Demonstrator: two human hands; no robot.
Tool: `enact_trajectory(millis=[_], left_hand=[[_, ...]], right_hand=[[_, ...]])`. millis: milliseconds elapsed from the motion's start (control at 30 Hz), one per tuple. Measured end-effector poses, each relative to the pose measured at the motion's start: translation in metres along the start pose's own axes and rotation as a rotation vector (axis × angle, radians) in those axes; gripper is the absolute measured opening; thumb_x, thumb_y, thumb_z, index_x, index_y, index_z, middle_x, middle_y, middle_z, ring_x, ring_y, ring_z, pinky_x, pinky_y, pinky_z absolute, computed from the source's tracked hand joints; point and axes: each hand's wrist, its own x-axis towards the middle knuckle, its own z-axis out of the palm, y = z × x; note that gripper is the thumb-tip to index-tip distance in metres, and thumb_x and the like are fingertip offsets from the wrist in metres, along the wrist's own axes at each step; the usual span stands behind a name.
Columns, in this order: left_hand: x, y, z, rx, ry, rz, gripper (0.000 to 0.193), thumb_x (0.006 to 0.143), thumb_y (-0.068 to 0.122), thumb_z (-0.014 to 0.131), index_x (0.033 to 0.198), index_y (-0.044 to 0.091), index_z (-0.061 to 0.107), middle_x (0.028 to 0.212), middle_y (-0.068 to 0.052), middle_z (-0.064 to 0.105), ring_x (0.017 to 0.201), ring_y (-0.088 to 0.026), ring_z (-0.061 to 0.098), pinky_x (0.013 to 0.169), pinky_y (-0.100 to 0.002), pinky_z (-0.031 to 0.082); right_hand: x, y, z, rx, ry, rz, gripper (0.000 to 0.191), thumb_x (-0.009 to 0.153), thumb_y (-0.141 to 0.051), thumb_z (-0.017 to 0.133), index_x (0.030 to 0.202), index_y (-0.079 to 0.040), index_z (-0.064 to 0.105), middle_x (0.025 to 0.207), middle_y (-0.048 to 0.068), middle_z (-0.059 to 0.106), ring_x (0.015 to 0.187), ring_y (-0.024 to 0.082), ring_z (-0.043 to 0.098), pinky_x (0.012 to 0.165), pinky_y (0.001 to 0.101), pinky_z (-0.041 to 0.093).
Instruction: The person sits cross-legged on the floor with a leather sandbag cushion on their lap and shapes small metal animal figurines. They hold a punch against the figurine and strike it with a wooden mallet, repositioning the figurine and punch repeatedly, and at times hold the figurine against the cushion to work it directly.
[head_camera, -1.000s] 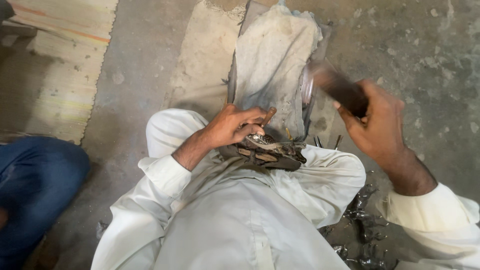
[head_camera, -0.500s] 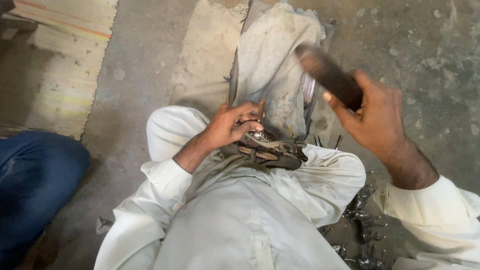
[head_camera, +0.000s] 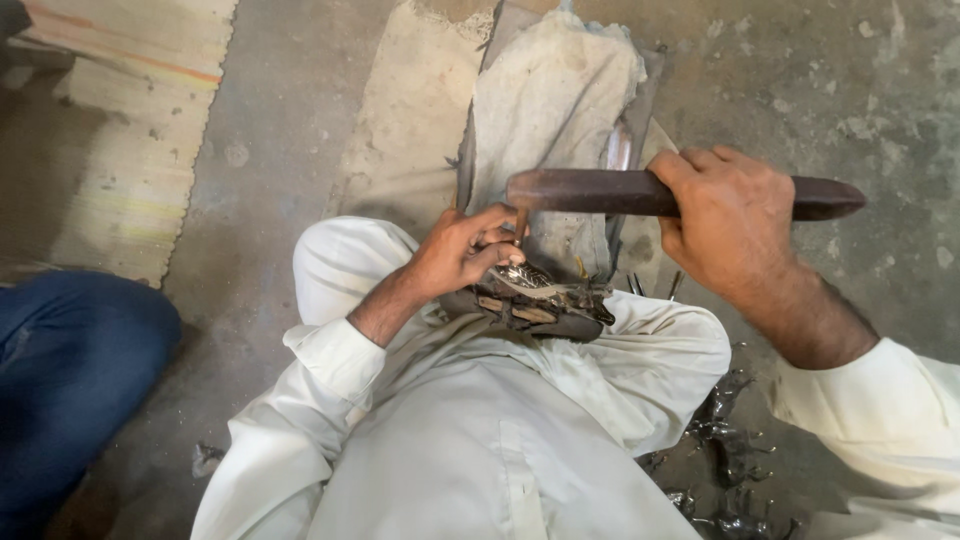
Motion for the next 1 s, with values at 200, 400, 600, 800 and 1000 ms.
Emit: enact_trajectory(millis=[200, 400, 600, 800, 1000], left_hand=[[0.003, -0.001, -0.001, 0.018, -0.044, 0.0, 0.028, 0.095, 0.004, 0.071, 0.122, 0.004, 0.063, 0.091, -0.009, 0.081, 0.085, -0.019, 0.081, 0.072, -0.032, 0.06], [0.002, 0.0, -0.004, 0.003, -0.08, 0.018, 0.025, 0.097, 0.004, 0.07, 0.121, 0.005, 0.064, 0.08, -0.01, 0.072, 0.095, -0.018, 0.083, 0.07, -0.03, 0.061], [0.001, -0.006, -0.004, -0.093, -0.074, 0.104, 0.03, 0.097, -0.001, 0.061, 0.126, 0.004, 0.062, 0.095, -0.008, 0.079, 0.1, -0.019, 0.082, 0.083, -0.029, 0.063], [-0.006, -0.01, 0.003, -0.142, 0.04, 0.029, 0.027, 0.099, 0.003, 0.069, 0.124, 0.002, 0.061, 0.096, -0.01, 0.081, 0.097, -0.018, 0.081, 0.084, -0.029, 0.063], [-0.004, -0.006, 0.003, -0.134, 0.048, 0.04, 0.027, 0.098, 0.002, 0.069, 0.124, 0.002, 0.062, 0.096, -0.009, 0.081, 0.096, -0.016, 0.081, 0.081, -0.028, 0.062]], right_hand=[[-0.002, 0.004, 0.003, 0.05, -0.013, 0.067, 0.028, 0.079, -0.008, 0.078, 0.104, -0.008, 0.066, 0.089, 0.013, 0.067, 0.084, 0.035, 0.066, 0.073, 0.0469, 0.05], [-0.009, 0.005, 0.007, 0.042, 0.034, 0.032, 0.029, 0.078, -0.007, 0.077, 0.104, -0.007, 0.065, 0.089, 0.013, 0.066, 0.085, 0.036, 0.066, 0.073, 0.0465, 0.049], [-0.01, 0.007, 0.005, 0.03, -0.038, 0.021, 0.032, 0.075, -0.007, 0.078, 0.104, -0.007, 0.065, 0.086, 0.013, 0.066, 0.082, 0.035, 0.067, 0.072, 0.0457, 0.05], [0.0, 0.006, 0.002, 0.241, -0.013, 0.101, 0.027, 0.092, -0.012, 0.079, 0.113, -0.007, 0.064, 0.092, 0.012, 0.069, 0.082, 0.032, 0.069, 0.072, 0.045, 0.052], [0.017, 0.005, -0.01, -0.053, -0.099, -0.021, 0.035, 0.079, -0.009, 0.081, 0.112, -0.01, 0.068, 0.088, 0.011, 0.071, 0.081, 0.032, 0.07, 0.069, 0.0445, 0.053]])
